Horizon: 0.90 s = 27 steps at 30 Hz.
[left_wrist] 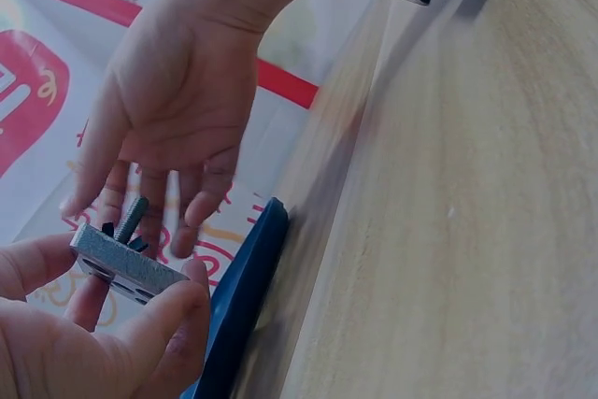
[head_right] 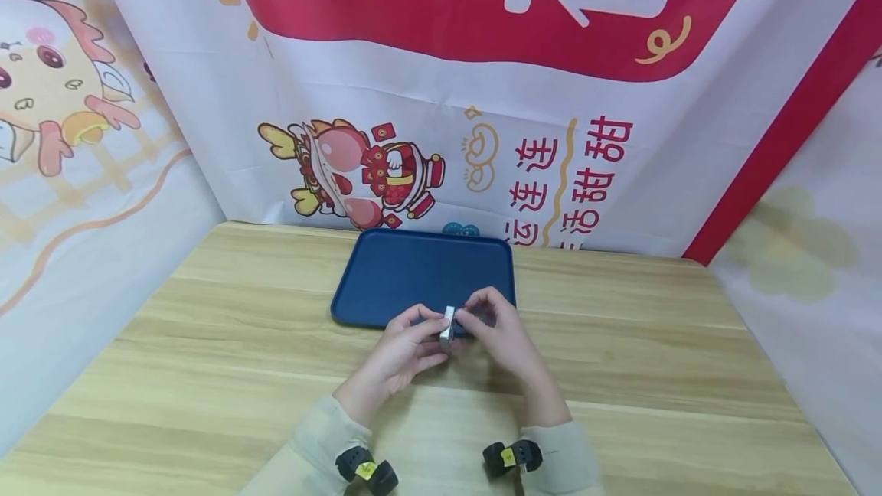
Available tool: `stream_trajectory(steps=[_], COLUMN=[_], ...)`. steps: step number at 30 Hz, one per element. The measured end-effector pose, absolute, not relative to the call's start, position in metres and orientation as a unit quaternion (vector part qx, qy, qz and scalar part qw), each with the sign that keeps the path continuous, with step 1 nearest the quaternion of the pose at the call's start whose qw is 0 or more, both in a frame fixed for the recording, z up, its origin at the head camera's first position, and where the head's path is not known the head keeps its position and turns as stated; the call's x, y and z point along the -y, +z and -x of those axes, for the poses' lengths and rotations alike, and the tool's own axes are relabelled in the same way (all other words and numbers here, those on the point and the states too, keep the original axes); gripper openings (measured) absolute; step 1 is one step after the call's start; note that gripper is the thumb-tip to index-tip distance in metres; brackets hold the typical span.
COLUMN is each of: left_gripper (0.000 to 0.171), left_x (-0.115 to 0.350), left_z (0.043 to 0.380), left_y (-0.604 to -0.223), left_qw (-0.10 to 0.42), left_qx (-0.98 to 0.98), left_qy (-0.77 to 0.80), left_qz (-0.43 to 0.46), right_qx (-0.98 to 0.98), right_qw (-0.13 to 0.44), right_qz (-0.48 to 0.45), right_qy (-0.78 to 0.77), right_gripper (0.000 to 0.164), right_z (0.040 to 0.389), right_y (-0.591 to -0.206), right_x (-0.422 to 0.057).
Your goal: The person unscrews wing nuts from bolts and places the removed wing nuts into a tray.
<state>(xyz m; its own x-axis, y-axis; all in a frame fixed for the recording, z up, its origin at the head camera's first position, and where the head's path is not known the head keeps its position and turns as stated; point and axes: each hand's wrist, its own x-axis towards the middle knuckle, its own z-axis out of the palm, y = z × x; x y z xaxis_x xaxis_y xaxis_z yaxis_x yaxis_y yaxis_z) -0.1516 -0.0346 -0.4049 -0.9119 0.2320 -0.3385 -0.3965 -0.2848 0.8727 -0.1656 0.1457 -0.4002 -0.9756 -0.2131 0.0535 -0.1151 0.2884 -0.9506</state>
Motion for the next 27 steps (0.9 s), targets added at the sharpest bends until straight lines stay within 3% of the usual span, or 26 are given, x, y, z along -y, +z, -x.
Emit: stream_trajectory(steps=[4, 8, 27], left_gripper=[0.013, 0.014, 0.012], left_x=[0.0339, 0.0331, 0.0341], left_z=[0.1509, 0.1511, 0.1498], left_y=[-0.4049, -0.4052, -0.4043], left_qw=[0.195, 0.194, 0.196], left_qx=[-0.568, -0.572, -0.571], left_qy=[0.796, 0.794, 0.795], left_qz=[0.070, 0.067, 0.061], right_qx=[-0.747, -0.715, -0.710], right_qw=[0.122, 0.159, 0.149], right_qz=[0.010, -0.016, 0.026], right_qy=[-0.653, -0.681, -0.688], right_gripper=[0.035, 0.033, 0.021], right_z=[0.1654, 0.1655, 0.1656], right_y=[-0.3999, -0.4013, -0.3997], right_x=[-0.1464, -0.1445, -0.1528])
